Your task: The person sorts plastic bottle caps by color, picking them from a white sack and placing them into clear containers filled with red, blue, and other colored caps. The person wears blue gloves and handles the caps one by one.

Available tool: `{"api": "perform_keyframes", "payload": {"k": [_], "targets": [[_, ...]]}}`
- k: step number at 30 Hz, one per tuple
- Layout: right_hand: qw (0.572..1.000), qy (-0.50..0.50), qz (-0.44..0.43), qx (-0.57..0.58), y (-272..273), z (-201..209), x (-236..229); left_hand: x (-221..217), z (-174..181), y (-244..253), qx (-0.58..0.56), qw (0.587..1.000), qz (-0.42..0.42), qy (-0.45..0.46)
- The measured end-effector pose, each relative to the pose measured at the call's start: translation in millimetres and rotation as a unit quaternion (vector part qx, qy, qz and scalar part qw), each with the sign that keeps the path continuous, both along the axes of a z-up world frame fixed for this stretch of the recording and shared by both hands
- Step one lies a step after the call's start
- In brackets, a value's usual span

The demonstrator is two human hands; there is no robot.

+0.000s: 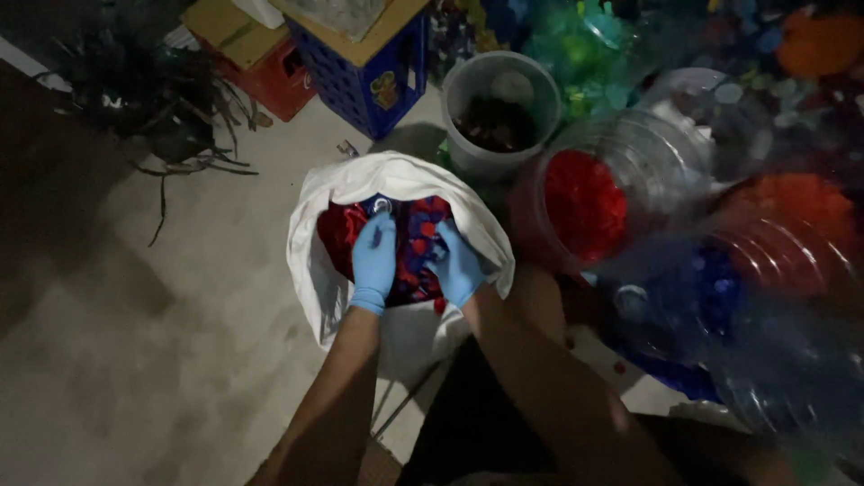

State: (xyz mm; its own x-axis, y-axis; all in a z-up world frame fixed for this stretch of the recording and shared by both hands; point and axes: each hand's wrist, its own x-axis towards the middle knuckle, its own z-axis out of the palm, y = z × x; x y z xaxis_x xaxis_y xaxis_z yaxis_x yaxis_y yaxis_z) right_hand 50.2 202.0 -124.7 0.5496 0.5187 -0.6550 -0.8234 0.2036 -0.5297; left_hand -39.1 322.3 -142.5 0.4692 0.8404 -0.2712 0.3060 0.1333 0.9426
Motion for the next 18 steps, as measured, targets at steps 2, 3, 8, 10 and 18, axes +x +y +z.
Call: {"api": "perform_keyframes", "payload": {"k": [2,3,8,10,18], "targets": [[0.999,0.033,0.004,-0.018,8.3,-6.7,14.0,12.6,16.5,18.0,0.176,0.984,-0.026,-0.022],[0.999,0.035,0.002,-0.018,12.8,-11.9,14.6,20.5,10.3,27.6,0.176,0.984,-0.028,-0.021],[0.993,-0.008,0.016,-0.113,19.7,-84.7,30.1,57.4,-21.4,69.0,0.171,0.981,-0.080,0.042],[0.994,0.014,0.004,-0.105,33.0,-79.6,38.3,63.1,-35.6,71.3,0.168,0.979,-0.096,0.062],[0.991,-0.051,-0.031,-0.117,35.4,-167.9,47.3,58.6,-61.2,27.2,0.173,0.956,-0.178,0.155]]}}
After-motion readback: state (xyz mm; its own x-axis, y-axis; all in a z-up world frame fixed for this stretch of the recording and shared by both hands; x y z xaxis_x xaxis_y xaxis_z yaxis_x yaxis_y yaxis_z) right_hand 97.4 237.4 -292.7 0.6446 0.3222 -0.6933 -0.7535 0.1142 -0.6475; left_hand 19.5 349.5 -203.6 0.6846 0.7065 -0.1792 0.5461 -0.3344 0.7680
